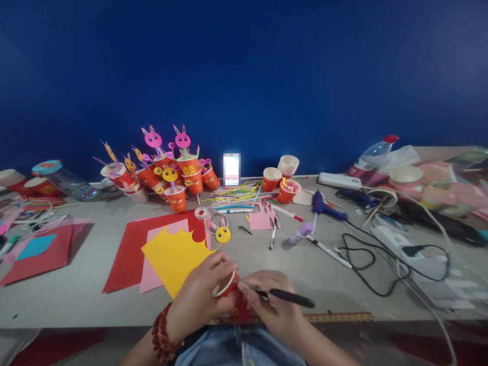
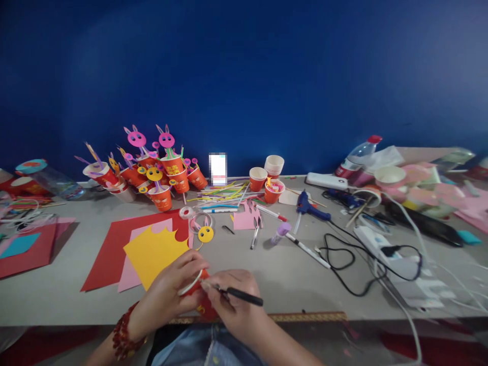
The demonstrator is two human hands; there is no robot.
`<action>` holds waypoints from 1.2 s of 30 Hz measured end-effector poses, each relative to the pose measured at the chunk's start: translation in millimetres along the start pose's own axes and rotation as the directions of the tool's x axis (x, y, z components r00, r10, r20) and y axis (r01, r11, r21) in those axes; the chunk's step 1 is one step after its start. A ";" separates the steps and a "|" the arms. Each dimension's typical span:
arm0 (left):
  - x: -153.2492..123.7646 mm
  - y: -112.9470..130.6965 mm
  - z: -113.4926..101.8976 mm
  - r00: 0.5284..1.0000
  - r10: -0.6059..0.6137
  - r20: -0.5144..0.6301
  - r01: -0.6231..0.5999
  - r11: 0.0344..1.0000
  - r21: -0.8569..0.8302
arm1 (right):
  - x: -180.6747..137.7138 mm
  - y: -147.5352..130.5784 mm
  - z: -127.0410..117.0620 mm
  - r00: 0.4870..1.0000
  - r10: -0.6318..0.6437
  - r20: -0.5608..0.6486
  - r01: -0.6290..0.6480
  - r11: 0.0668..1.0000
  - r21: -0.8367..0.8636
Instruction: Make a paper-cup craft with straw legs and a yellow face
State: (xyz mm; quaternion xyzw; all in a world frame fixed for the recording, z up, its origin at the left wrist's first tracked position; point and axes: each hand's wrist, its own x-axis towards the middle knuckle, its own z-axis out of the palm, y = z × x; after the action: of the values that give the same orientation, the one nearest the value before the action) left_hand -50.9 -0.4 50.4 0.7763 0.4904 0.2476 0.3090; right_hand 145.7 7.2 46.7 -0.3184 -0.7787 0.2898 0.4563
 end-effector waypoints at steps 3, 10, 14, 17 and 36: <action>1.5 3.3 0.3 1.000 0.007 -0.013 -0.007 1.000 0.030 | -3.5 1.3 7.8 0.978 0.208 -0.031 -0.202 0.969 0.140; 0.7 -0.3 -1.3 0.999 0.008 0.032 -0.004 0.991 -0.131 | -8.2 2.6 15.6 0.774 0.602 0.198 -0.602 0.602 0.525; -3.8 -11.3 2.2 0.994 0.109 -0.006 -0.103 0.918 -0.383 | -11.0 5.1 9.7 0.814 0.559 0.160 -0.554 0.664 0.501; -5.5 -17.2 4.2 0.988 0.149 -0.035 -0.149 0.879 -0.452 | -10.9 6.2 3.7 0.850 0.500 0.165 -0.513 0.716 0.473; -4.1 -17.8 16.8 0.965 0.237 -0.109 -0.253 0.954 -0.162 | -3.3 -2.8 -19.8 0.916 0.359 0.180 -0.373 0.926 0.054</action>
State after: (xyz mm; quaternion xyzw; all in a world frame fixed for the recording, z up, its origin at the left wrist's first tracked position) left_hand -51.8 -2.3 25.7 0.7893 0.3800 0.3603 0.3207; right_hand 164.0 6.1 55.3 -0.4129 -0.7273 0.4294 0.3408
